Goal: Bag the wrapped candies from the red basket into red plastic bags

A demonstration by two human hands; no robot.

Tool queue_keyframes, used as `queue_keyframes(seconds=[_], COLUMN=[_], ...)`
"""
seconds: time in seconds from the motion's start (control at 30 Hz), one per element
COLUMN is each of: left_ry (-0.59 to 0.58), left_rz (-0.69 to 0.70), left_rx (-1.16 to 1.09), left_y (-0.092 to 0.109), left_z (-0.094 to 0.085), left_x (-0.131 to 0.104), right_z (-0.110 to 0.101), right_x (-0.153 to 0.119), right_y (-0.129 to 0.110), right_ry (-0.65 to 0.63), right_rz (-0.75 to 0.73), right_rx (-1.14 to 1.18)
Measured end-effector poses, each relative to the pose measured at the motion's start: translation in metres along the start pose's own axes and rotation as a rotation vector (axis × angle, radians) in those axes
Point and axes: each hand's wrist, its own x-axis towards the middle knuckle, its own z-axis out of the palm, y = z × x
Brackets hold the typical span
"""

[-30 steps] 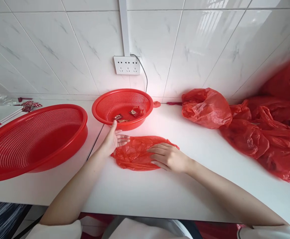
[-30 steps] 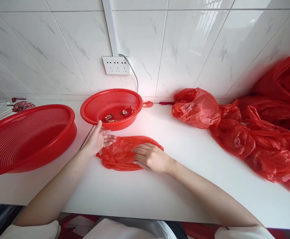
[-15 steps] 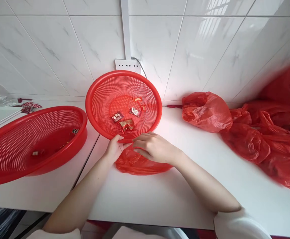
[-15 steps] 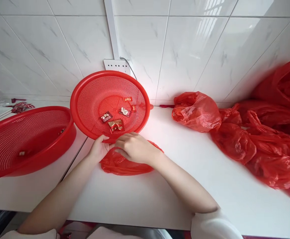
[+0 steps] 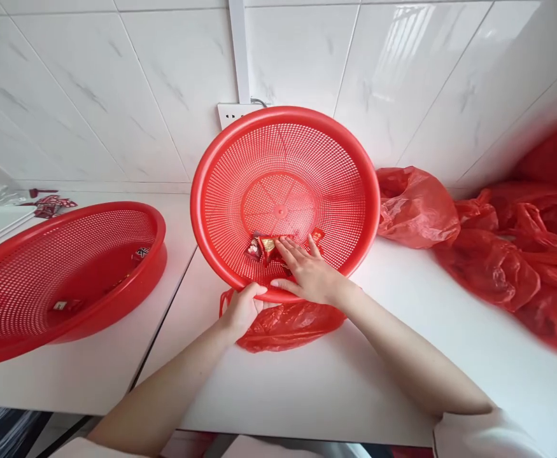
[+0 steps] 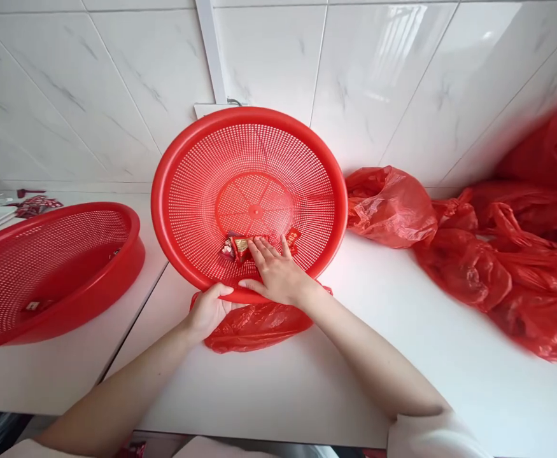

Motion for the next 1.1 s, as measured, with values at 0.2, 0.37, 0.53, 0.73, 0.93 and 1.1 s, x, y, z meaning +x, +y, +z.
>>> queue_keyframes(seconds=[0.2,0.37,0.53,0.73,0.93,1.1], left_ry=[0.002,0.005,0.011,-0.019,0.028,0.033], left_rz=[-0.053,-0.075,-0.029,-0.072,-0.068,-0.039], left_rx=[0.114,-0.135,-0.180,-0.234,-0.250,-0.248], left_y=[-0.002,-0.002,-0.005,-0.003,0.002,0.000], left_z=[-0.004,-0.006,-0.012,-0.014,-0.010,-0.013], left_x=[0.001,0.003,0.008,0.008,0.008,0.009], right_z=[-0.005,-0.009,-0.003,-0.013,-0.016,-0.006], right_x=[0.000,0.000,0.003,0.010,0.011,0.013], right_y=[0.002,0.005,0.006,0.012,0.009,0.010], right_ry=[-0.063,-0.059,0.031,0.154,0.190,0.215], right_rz=[-0.044,-0.119,0.039,0.429,0.415,0.430], right_rx=[0.126,0.341,0.628,1.570,1.785,1.705])
